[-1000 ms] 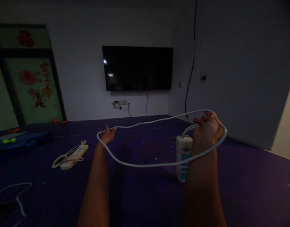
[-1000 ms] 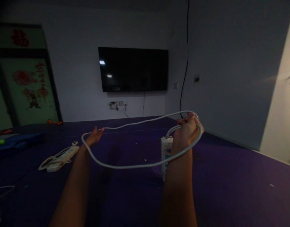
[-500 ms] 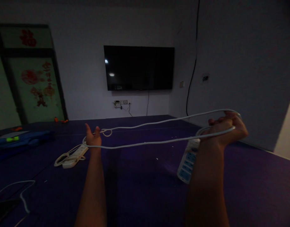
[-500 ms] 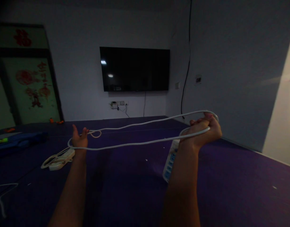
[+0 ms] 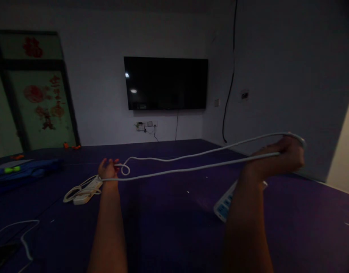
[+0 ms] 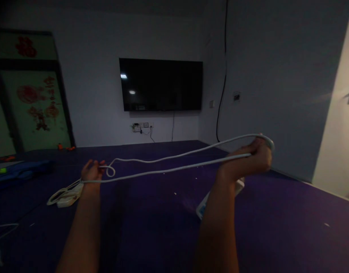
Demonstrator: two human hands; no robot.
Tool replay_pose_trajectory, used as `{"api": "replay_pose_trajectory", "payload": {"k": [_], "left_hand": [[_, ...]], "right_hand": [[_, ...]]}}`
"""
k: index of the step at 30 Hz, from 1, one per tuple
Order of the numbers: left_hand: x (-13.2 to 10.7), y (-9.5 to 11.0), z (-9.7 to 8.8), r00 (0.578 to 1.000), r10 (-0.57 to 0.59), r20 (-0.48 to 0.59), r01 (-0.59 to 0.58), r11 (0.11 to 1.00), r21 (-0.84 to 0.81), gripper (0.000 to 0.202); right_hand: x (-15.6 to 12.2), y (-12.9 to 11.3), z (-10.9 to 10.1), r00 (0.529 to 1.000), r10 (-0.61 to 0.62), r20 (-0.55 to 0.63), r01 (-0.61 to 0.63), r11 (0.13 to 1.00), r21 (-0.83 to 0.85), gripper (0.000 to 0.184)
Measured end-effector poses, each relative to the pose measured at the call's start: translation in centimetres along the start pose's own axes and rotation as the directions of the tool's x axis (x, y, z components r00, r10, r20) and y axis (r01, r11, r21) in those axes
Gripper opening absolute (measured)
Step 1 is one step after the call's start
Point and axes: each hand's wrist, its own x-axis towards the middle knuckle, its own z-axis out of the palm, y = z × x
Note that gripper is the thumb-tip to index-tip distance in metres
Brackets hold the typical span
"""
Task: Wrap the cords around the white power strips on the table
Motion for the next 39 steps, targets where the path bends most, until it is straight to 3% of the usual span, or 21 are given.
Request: {"api": "replay_pose_trajectory", "payload": {"k": [2,3,5,7,10,13,19,24,26,29,32,35,37,39], "left_hand": [[-0.1,1.3,-0.3,0.999,0.021,0.035,-0.019,0.999,-0.029,0.065],[-0.3,1.9,-0.5,0.995,0.043,0.095,-0.04,0.999,-0.031,0.071],[-0.6,3.2,-0.7,0.949,0.104,0.298,-0.109,0.994,0.001,0.078],[-1.2,4.4,-0.8,0.864,0.124,0.488,-0.182,0.981,0.072,0.071],[-2.5,6.2,-0.1,0.784,0.087,0.615,-0.262,0.944,0.201,0.056],[-4.1,7.7,0.9,0.745,0.072,0.663,-0.305,0.921,0.242,0.047],[-6.6,9.8,2.4,0.776,0.312,0.549,-0.324,0.943,-0.078,0.057],[-7.5,11.0,3.0,0.839,0.48,0.257,-0.378,0.853,-0.359,0.049],[-7.7,11.4,3.2,0.848,0.498,0.182,-0.395,0.822,-0.41,0.041],[-7.9,11.5,3.8,0.846,0.511,0.155,-0.399,0.798,-0.453,0.034],[-8.5,11.2,4.9,0.842,0.512,0.172,-0.388,0.795,-0.467,0.03],[-9.5,10.5,6.5,0.834,0.519,0.19,-0.394,0.8,-0.453,0.026],[-10.3,9.8,7.6,0.828,0.528,0.186,-0.427,0.81,-0.401,0.022],[-10.9,9.3,8.4,0.824,0.536,0.185,-0.454,0.819,-0.352,0.02]], "right_hand": [[-0.1,0.1,0.3,0.994,-0.051,-0.099,0.037,0.989,-0.142,0.026],[-0.1,0.2,0.5,0.995,-0.062,-0.083,0.048,0.984,-0.17,0.026],[-0.1,0.5,0.8,0.994,-0.084,0.065,0.093,0.982,-0.163,0.029],[0.0,0.9,0.9,0.979,-0.084,0.186,0.114,0.982,-0.154,0.032],[-0.2,1.1,1.3,0.944,-0.086,0.319,0.148,0.973,-0.177,0.033],[-1.0,0.9,2.0,0.872,-0.155,0.465,0.265,0.947,-0.182,0.031],[-4.0,0.2,4.6,0.659,-0.196,0.726,0.461,0.868,-0.183,0.026],[-7.1,-1.4,6.5,0.42,-0.213,0.882,0.487,0.873,-0.022,0.025],[-8.2,-2.5,6.9,0.335,-0.257,0.907,0.433,0.896,0.095,0.021],[-9.7,-4.4,7.0,0.251,-0.35,0.903,0.263,0.922,0.284,0.011],[-10.7,-6.2,6.6,0.207,-0.442,0.873,0.04,0.895,0.443,0.03],[-11.6,-7.4,6.0,0.104,-0.454,0.885,-0.122,0.877,0.464,0.047],[-12.2,-7.9,5.9,-0.001,-0.472,0.882,-0.191,0.866,0.463,0.047],[-12.7,-8.2,6.0,-0.052,-0.503,0.863,-0.232,0.846,0.48,0.044]]}}
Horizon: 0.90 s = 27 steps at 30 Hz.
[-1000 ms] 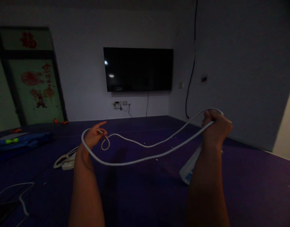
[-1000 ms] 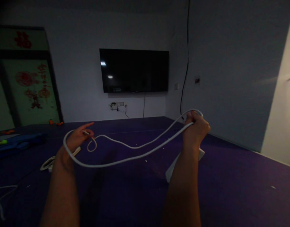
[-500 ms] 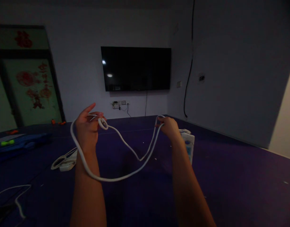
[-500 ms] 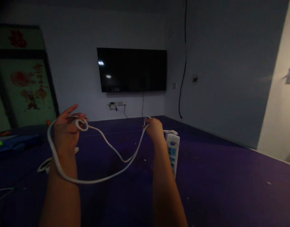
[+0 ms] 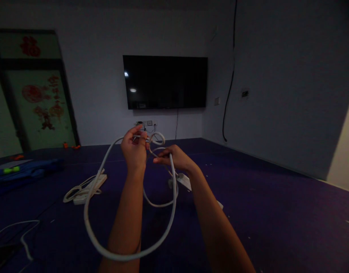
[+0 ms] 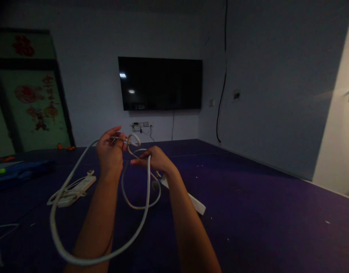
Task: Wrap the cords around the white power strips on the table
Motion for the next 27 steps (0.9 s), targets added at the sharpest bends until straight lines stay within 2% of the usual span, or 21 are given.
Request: {"api": "replay_pose_trajectory", "payload": {"k": [3,6,10,13,16,18,19,21,22,23,25,27], "left_hand": [[-0.2,-0.4,0.3,0.999,0.03,0.024,-0.032,0.997,0.072,0.019],[0.7,-0.5,-0.9,0.994,0.11,0.02,-0.112,0.975,0.192,0.017],[2.6,-0.5,-4.9,0.964,0.246,-0.102,-0.19,0.905,0.38,0.015],[3.8,-0.7,-8.0,0.924,0.3,-0.237,-0.15,0.854,0.498,0.014],[4.2,-1.0,-9.6,0.916,0.276,-0.292,-0.119,0.881,0.459,0.017],[4.3,-1.2,-9.8,0.918,0.237,-0.316,-0.116,0.926,0.358,0.016],[4.4,-1.1,-9.8,0.933,0.191,-0.306,-0.104,0.955,0.279,0.015],[4.4,-1.0,-10.0,0.98,0.035,-0.194,-0.018,0.996,0.086,0.017],[4.4,-0.9,-10.2,0.994,-0.062,-0.09,0.062,0.998,-0.001,0.019],[4.3,-0.9,-10.4,0.988,-0.153,0.026,0.155,0.986,-0.065,0.023],[4.0,-0.9,-10.9,0.923,-0.298,0.246,0.332,0.937,-0.113,0.035],[3.5,-1.1,-11.1,0.825,-0.392,0.406,0.462,0.883,-0.087,0.051]], "right_hand": [[0.4,0.5,0.4,0.999,-0.019,-0.03,0.019,1.0,0.016,0.042],[0.1,0.9,-0.3,1.0,-0.003,-0.007,0.003,0.999,0.032,0.039],[-1.2,1.2,-2.4,0.999,0.029,0.041,-0.032,0.998,0.062,0.036],[-2.0,1.4,-3.5,0.998,0.068,0.011,-0.069,0.992,0.102,0.04],[-1.9,1.8,-3.5,0.99,0.137,-0.033,-0.129,0.977,0.172,0.045],[-1.7,2.1,-3.2,0.983,0.163,-0.082,-0.144,0.969,0.203,0.047],[-1.6,2.3,-3.2,0.978,0.174,-0.118,-0.145,0.965,0.219,0.047],[-1.6,2.8,-3.4,0.955,0.204,-0.213,-0.146,0.955,0.26,0.049],[-1.7,3.0,-3.7,0.938,0.221,-0.267,-0.143,0.948,0.284,0.049],[-1.8,3.2,-4.0,0.916,0.237,-0.323,-0.136,0.943,0.305,0.049],[-2.2,3.5,-4.8,0.861,0.26,-0.437,-0.121,0.94,0.32,0.049],[-2.4,3.8,-5.5,0.788,0.263,-0.556,-0.123,0.953,0.276,0.049]]}}
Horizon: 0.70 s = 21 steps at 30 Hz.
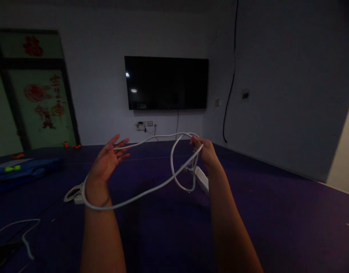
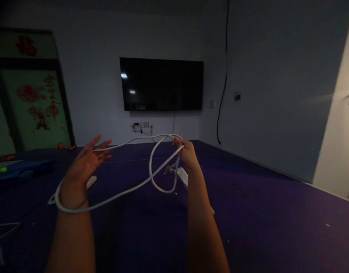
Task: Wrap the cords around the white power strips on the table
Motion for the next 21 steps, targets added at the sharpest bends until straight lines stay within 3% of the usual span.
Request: {"api": "replay_pose_trajectory", "payload": {"k": [3,8,11,14,15,17,19,21], "left_hand": [[-0.5,-1.1,0.6,0.971,-0.177,0.158,0.173,0.984,0.035,0.068],[-0.7,-3.3,1.8,0.876,-0.365,0.315,0.381,0.925,0.013,0.086],[0.0,-4.1,1.4,0.836,-0.448,0.316,0.479,0.878,-0.024,0.088],[1.0,-4.1,0.4,0.769,-0.611,0.188,0.617,0.786,0.026,0.092],[1.3,-3.8,0.0,0.772,-0.625,0.117,0.626,0.779,0.034,0.087],[1.4,-3.1,-0.7,0.836,-0.549,-0.008,0.549,0.836,0.013,0.066],[1.1,-2.4,-1.3,0.918,-0.389,-0.078,0.388,0.921,-0.031,0.043],[0.2,-2.0,-1.8,0.968,-0.218,-0.125,0.212,0.975,-0.063,0.03]], "right_hand": [[0.2,0.2,-0.7,0.979,-0.032,-0.203,0.015,0.996,-0.086,0.05],[0.6,1.3,-2.1,0.878,-0.047,-0.477,-0.036,0.986,-0.164,0.061],[0.8,2.0,-3.1,0.838,-0.089,-0.538,-0.07,0.961,-0.269,0.07],[0.8,2.5,-3.7,0.832,-0.127,-0.54,-0.094,0.927,-0.362,0.071],[0.7,2.5,-3.7,0.836,-0.132,-0.533,-0.101,0.917,-0.386,0.069],[0.6,2.4,-3.6,0.848,-0.143,-0.511,-0.108,0.896,-0.431,0.062],[0.4,2.3,-3.3,0.865,-0.159,-0.477,-0.106,0.87,-0.482,0.055],[0.3,2.2,-2.9,0.881,-0.172,-0.441,-0.1,0.842,-0.53,0.051]]}}
